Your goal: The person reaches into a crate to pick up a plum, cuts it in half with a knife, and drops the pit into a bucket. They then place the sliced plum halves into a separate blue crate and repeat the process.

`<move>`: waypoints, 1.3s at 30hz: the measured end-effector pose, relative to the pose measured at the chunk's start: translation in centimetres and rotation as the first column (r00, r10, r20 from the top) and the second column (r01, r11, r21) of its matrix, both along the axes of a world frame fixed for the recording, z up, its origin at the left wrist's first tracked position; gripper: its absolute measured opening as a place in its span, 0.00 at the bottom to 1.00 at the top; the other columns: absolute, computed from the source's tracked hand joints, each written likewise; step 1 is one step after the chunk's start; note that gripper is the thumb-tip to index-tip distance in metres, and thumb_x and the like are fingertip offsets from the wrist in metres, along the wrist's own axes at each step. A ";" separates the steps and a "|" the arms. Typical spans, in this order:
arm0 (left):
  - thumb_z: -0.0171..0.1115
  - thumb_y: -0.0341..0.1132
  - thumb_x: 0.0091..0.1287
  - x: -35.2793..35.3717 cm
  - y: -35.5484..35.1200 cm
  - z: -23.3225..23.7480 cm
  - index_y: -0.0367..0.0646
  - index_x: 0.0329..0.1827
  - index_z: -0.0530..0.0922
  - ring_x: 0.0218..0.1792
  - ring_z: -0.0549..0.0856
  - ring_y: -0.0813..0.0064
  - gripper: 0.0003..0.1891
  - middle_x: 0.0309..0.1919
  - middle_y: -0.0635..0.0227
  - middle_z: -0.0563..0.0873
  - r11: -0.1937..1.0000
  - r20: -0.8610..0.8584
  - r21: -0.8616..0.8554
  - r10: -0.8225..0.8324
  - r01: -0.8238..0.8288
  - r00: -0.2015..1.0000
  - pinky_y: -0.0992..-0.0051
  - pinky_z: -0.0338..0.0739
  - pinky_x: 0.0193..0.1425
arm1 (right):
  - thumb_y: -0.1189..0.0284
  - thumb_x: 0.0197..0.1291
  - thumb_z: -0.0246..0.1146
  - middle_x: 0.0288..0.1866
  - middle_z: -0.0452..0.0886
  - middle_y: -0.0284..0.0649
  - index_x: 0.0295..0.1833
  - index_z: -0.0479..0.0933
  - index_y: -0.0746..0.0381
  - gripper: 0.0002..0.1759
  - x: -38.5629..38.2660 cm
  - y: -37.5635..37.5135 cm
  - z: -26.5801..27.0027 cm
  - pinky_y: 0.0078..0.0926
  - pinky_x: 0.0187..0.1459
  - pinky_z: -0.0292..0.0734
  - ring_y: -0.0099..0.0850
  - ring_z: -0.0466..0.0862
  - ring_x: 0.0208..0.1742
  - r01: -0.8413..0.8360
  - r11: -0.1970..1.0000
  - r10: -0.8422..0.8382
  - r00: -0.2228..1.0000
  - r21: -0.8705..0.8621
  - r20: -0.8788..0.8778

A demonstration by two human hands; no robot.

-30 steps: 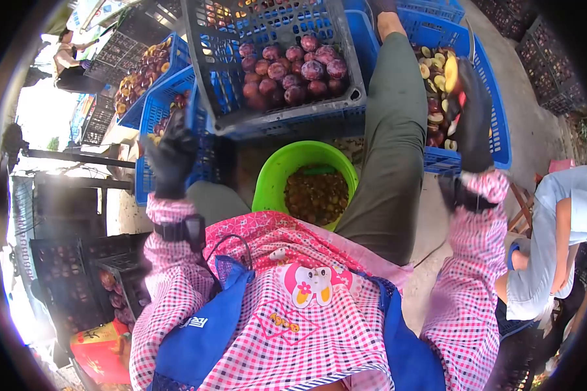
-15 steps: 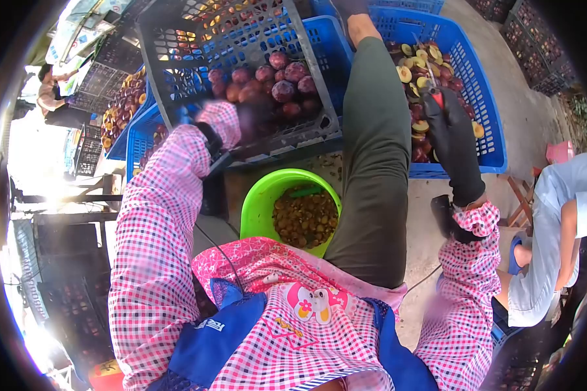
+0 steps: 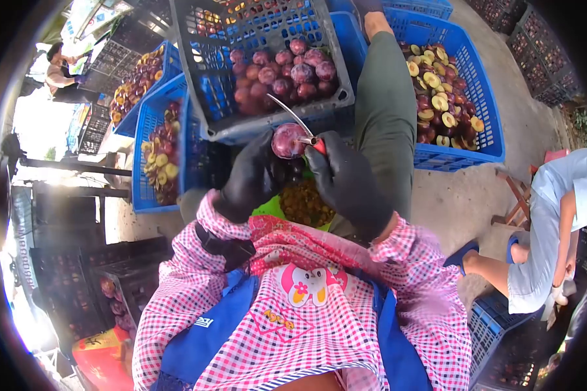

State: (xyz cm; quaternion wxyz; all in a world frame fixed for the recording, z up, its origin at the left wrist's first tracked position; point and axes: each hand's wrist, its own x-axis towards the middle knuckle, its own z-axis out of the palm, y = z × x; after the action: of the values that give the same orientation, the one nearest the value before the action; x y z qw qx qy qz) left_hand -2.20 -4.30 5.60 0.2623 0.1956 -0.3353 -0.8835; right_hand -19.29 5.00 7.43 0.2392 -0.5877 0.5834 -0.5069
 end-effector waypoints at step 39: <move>0.60 0.44 0.72 0.9 1.1 -1.0 0.33 0.68 0.66 0.59 0.78 0.74 0.28 0.60 0.63 0.77 0.940 0.049 -0.312 0.162 -0.139 0.986 0.70 0.71 0.67 | 0.66 0.68 0.59 0.25 0.78 0.51 0.46 0.72 0.64 0.11 2.2 2.7 -1.7 0.46 0.27 0.71 0.53 0.80 0.27 0.006 0.990 0.021 0.982 0.139 -0.188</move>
State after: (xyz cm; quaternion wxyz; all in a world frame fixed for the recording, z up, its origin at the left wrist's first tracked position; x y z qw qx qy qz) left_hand -1.29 -3.17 4.60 0.3438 0.2101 -0.4621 -0.7900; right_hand -17.07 7.73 5.68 0.2250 -0.6173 0.6350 -0.4063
